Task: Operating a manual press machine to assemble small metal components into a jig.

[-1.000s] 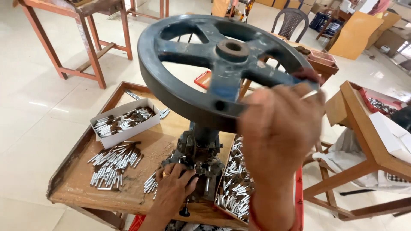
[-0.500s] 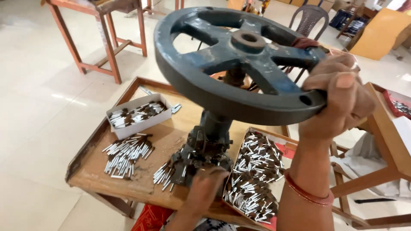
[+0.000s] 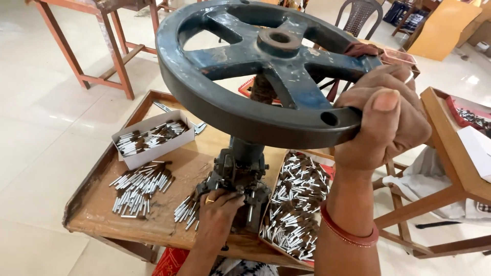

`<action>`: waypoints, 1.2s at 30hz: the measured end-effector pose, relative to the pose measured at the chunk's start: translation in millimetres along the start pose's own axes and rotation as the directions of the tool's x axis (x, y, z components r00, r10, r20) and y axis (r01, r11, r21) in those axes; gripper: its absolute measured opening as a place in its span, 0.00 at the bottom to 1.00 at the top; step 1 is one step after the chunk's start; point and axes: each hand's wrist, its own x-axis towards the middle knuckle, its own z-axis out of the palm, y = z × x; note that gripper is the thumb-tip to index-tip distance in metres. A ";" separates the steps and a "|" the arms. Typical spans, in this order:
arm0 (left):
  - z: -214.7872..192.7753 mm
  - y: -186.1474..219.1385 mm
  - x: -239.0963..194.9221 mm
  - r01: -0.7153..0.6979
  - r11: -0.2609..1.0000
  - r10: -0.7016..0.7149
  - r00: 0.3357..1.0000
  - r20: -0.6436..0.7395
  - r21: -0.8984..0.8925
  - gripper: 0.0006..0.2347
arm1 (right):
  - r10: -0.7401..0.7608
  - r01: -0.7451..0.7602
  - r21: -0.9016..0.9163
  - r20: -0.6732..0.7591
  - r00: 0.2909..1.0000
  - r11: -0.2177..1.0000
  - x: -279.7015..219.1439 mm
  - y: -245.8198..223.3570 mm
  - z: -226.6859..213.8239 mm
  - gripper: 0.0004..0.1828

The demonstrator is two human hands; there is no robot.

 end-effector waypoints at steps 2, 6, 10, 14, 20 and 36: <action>14.0 -10.8 -10.3 -0.039 0.994 0.043 0.998 0.039 -0.104 0.11 | -0.030 0.030 0.012 0.074 0.997 0.999 2.3 2.2 -3.7 0.30; 14.6 38.2 -10.5 -0.129 0.967 0.134 0.991 0.007 -0.218 0.15 | -0.048 0.041 0.076 0.094 0.994 0.996 3.8 29.9 -16.1 0.28; 9.6 -2.8 -15.9 -0.066 0.992 0.081 0.986 0.144 -0.111 0.03 | -0.107 0.077 0.225 0.127 0.986 0.971 7.5 66.5 -18.8 0.26; -31.5 -98.2 -23.2 0.364 0.922 -0.377 0.922 0.094 0.130 0.07 | -0.118 0.089 0.226 0.119 0.986 0.970 9.5 82.1 -24.7 0.27; -49.3 -129.2 -19.7 0.444 0.869 -0.483 0.858 0.174 0.219 0.06 | -0.194 0.169 0.229 0.092 0.977 0.959 6.0 90.5 -22.4 0.23; -0.8 -19.1 0.8 0.241 0.961 -0.224 0.966 0.130 -0.135 0.07 | 0.011 -0.027 0.231 0.069 0.998 0.973 9.7 50.2 -16.1 0.27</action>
